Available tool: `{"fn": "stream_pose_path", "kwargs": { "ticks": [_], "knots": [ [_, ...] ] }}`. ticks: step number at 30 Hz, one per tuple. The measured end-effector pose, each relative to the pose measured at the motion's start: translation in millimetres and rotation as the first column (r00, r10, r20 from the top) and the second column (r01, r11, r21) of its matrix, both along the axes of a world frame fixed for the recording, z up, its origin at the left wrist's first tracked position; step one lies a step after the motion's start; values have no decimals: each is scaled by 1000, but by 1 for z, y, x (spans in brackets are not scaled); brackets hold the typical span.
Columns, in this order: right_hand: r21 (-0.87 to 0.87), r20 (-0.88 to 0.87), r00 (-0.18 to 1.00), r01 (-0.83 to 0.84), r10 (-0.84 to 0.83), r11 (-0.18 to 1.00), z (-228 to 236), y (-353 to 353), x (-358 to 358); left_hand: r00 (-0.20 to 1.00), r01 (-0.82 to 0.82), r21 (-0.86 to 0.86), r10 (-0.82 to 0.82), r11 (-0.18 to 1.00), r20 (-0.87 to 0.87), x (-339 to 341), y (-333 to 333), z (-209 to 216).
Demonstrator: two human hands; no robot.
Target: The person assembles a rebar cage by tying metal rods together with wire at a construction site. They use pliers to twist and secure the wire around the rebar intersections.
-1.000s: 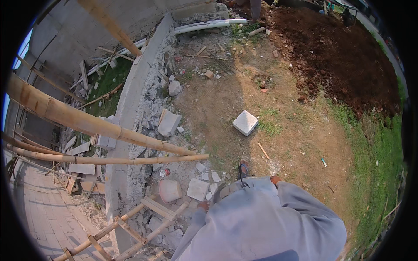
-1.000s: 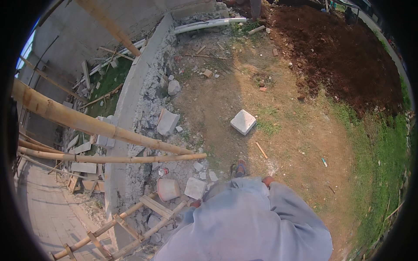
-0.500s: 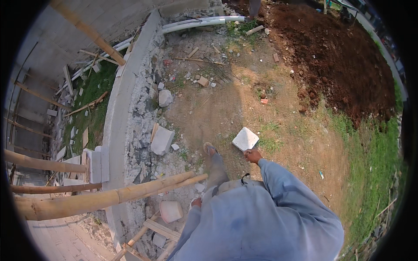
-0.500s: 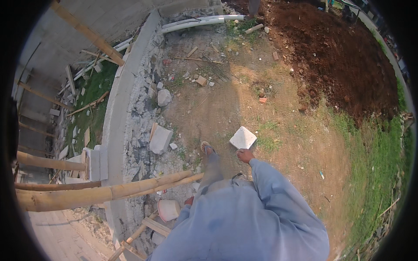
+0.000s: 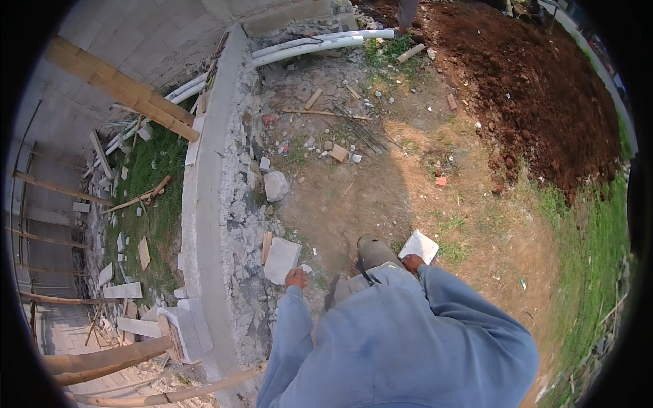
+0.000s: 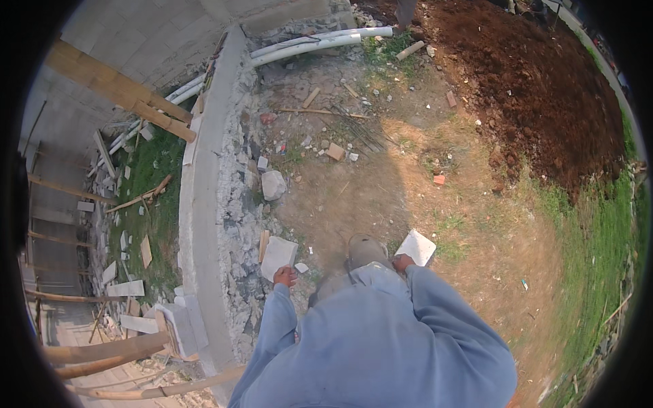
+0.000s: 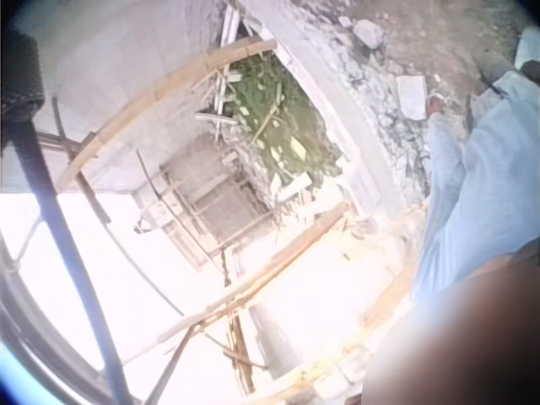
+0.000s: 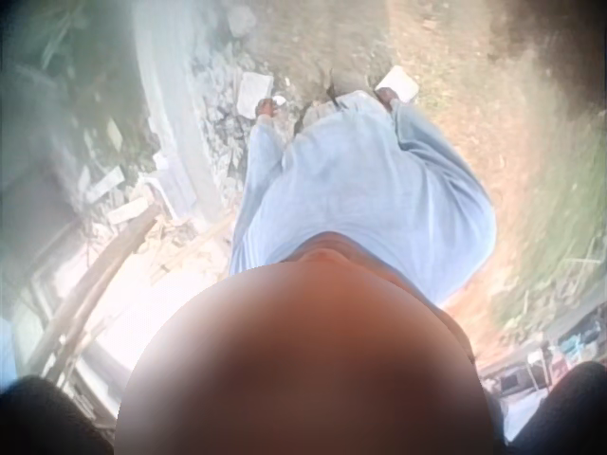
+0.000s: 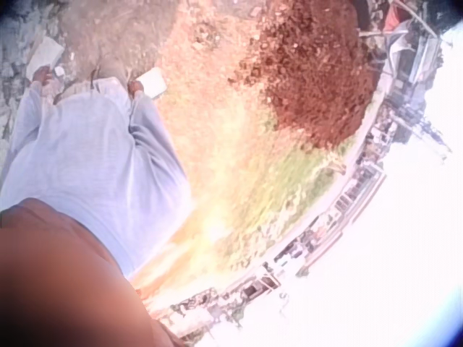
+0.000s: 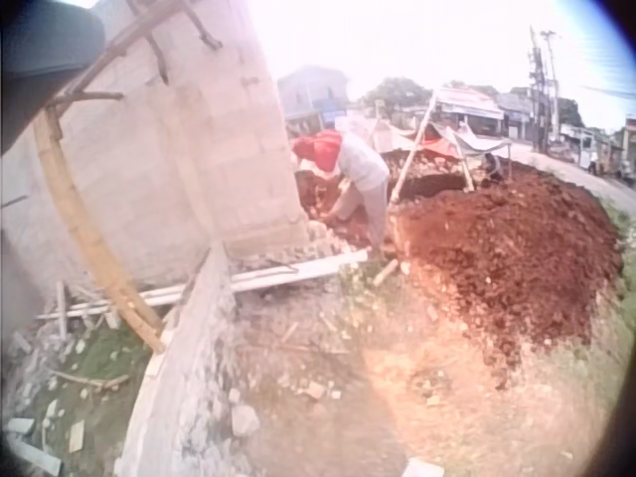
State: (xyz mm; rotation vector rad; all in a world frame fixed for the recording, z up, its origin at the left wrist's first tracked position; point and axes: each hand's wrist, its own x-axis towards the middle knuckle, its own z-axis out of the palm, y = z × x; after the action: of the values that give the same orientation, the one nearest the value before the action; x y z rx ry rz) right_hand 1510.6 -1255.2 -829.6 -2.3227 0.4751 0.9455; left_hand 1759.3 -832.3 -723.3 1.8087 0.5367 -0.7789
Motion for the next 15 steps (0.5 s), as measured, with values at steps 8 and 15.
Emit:
{"fn": "stream_pose_path", "kwargs": {
  "ticks": [8,15],
  "knots": [
    [121,11,1000,-16,14,992,-54,-37,135,993,78,-224,-55,972,105,200,-113,13],
    [173,23,983,175,-181,969,-35,-99,354,952,21,86,7,996,-306,302,-101,-15]
  ]
}}
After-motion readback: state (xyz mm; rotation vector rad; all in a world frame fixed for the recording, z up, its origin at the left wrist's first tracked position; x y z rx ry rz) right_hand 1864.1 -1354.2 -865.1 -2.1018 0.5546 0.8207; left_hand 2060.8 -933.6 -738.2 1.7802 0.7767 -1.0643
